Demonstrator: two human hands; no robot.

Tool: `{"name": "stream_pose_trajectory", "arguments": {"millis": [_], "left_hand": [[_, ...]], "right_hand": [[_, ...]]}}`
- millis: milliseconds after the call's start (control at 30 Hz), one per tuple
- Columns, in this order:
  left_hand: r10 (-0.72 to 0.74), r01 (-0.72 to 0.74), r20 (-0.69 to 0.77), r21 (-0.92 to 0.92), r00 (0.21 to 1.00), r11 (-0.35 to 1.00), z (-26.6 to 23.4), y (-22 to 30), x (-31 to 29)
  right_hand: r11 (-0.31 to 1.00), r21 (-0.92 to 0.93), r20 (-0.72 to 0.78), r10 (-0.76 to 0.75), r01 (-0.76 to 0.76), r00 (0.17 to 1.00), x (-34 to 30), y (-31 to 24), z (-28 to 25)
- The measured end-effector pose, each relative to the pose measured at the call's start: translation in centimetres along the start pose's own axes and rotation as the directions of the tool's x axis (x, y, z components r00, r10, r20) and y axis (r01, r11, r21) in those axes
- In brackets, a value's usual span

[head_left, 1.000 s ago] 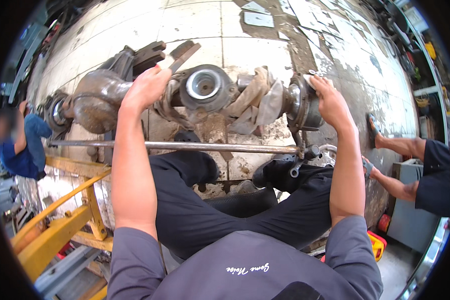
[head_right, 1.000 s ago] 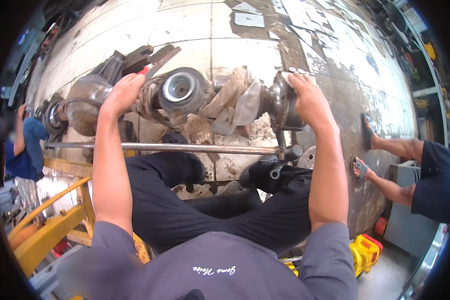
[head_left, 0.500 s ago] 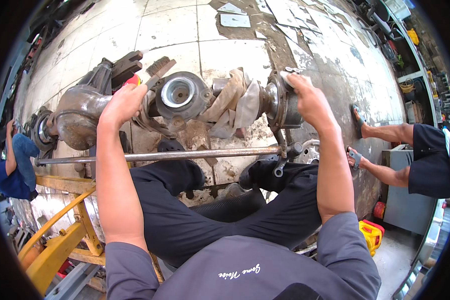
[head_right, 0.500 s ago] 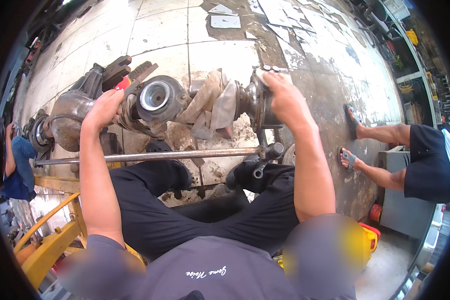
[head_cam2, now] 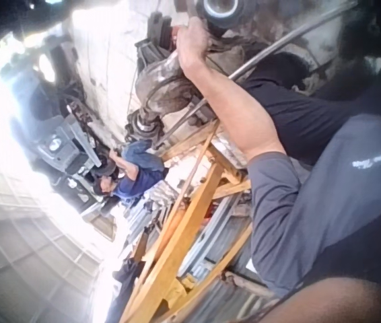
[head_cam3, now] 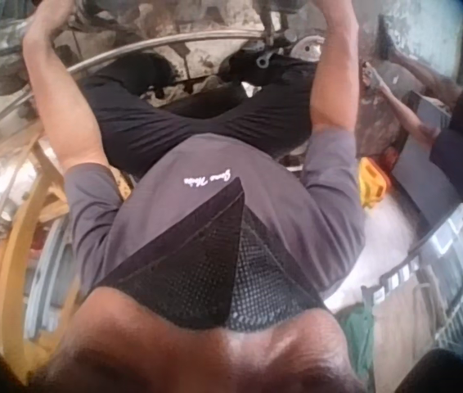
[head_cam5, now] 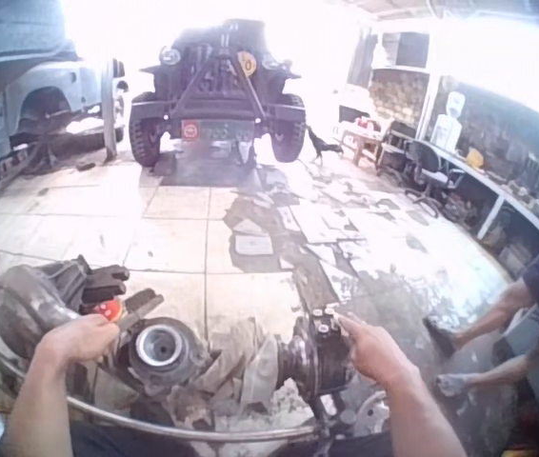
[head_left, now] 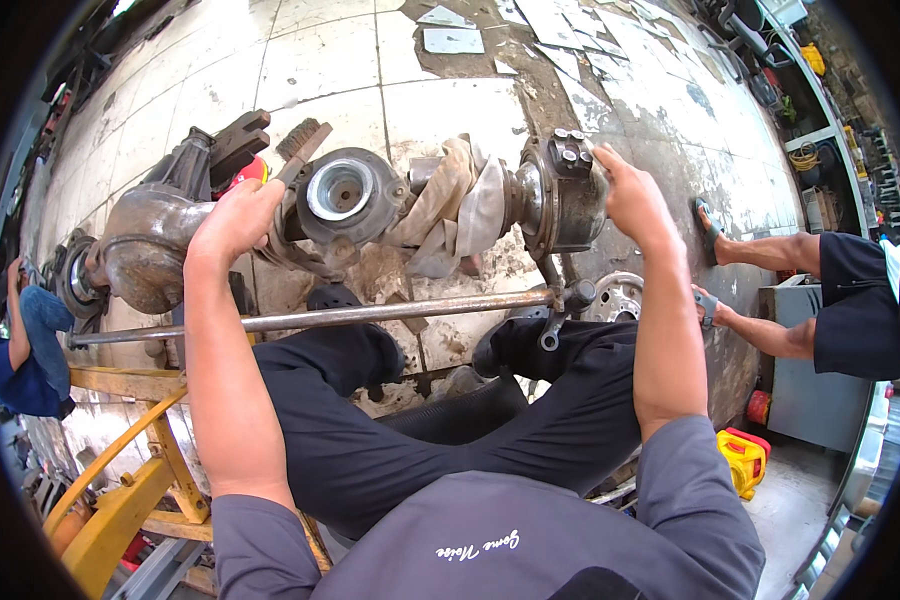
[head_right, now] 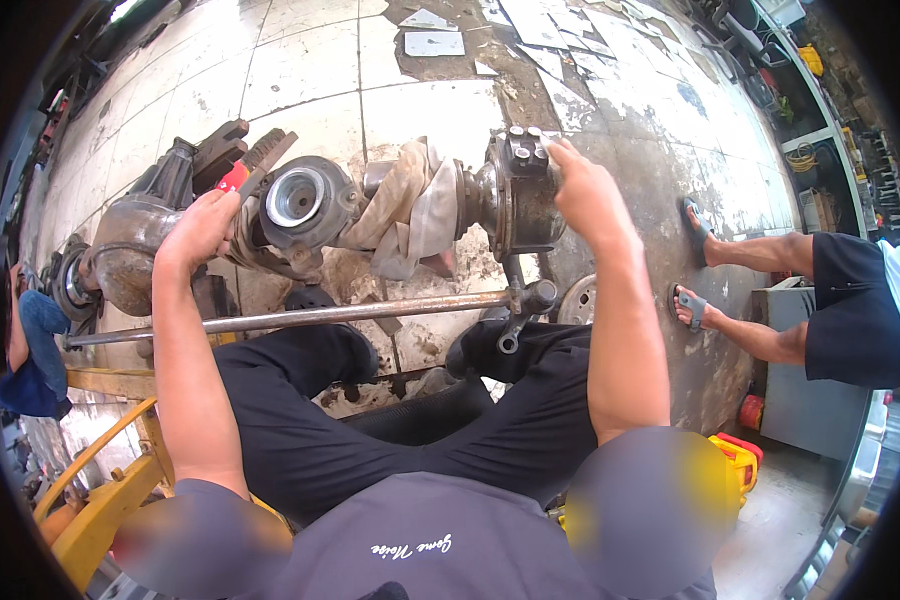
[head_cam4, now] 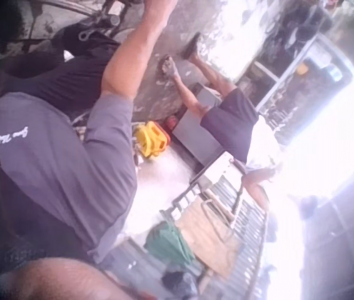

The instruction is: The person scrubs a vehicle axle assembly with a wire brush and sandpaper, rotating the axle to access different sections. The person alternates between brushing and sanding the metal surfaces while seated on the floor.

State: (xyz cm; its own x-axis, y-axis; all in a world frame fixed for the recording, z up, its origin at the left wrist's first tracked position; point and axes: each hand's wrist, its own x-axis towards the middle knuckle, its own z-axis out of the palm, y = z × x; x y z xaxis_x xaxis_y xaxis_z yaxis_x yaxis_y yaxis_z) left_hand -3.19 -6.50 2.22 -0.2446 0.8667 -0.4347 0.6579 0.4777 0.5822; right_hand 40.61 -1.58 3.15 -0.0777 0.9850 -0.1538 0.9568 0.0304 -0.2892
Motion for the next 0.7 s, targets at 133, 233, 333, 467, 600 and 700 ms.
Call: {"name": "stream_pose_trajectory", "arguments": {"millis": [133, 233, 333, 467, 600, 700], "left_hand": [[-0.013, 0.014, 0.038, -0.008, 0.999, 1.000, -0.4, 0.6, -0.4], [0.005, -0.003, 0.046, -0.051, 0.999, 0.999, 0.2, -0.8, 0.6], [-0.002, 0.001, 0.078, 0.004, 0.997, 1.000, 0.0, -0.3, 0.4], [0.011, -0.025, 0.127, 0.106, 0.992, 0.994, -0.5, 1.0, 0.3], [0.126, -0.207, 0.235, 0.359, 0.964, 0.910, -0.9, 1.9, 0.7], [0.145, -0.198, 0.200, 0.277, 0.969, 0.940, -0.3, 0.3, 1.3]], "right_hand": [[0.934, -0.130, -0.228, -0.354, 0.332, 0.907, -0.6, -0.7, 3.5], [0.993, -0.019, -0.124, -0.115, 0.114, 0.986, 0.0, -0.3, 1.0], [0.992, 0.078, -0.235, -0.077, 0.098, 0.969, -1.3, 0.1, 0.8], [0.941, -0.240, -0.128, -0.276, 0.240, 0.953, -1.1, 0.0, 2.8], [0.914, -0.290, -0.064, -0.315, 0.285, 0.947, 0.1, -0.4, 2.5], [0.898, -0.312, -0.009, -0.329, 0.310, 0.944, -0.2, -0.5, 1.9]]}}
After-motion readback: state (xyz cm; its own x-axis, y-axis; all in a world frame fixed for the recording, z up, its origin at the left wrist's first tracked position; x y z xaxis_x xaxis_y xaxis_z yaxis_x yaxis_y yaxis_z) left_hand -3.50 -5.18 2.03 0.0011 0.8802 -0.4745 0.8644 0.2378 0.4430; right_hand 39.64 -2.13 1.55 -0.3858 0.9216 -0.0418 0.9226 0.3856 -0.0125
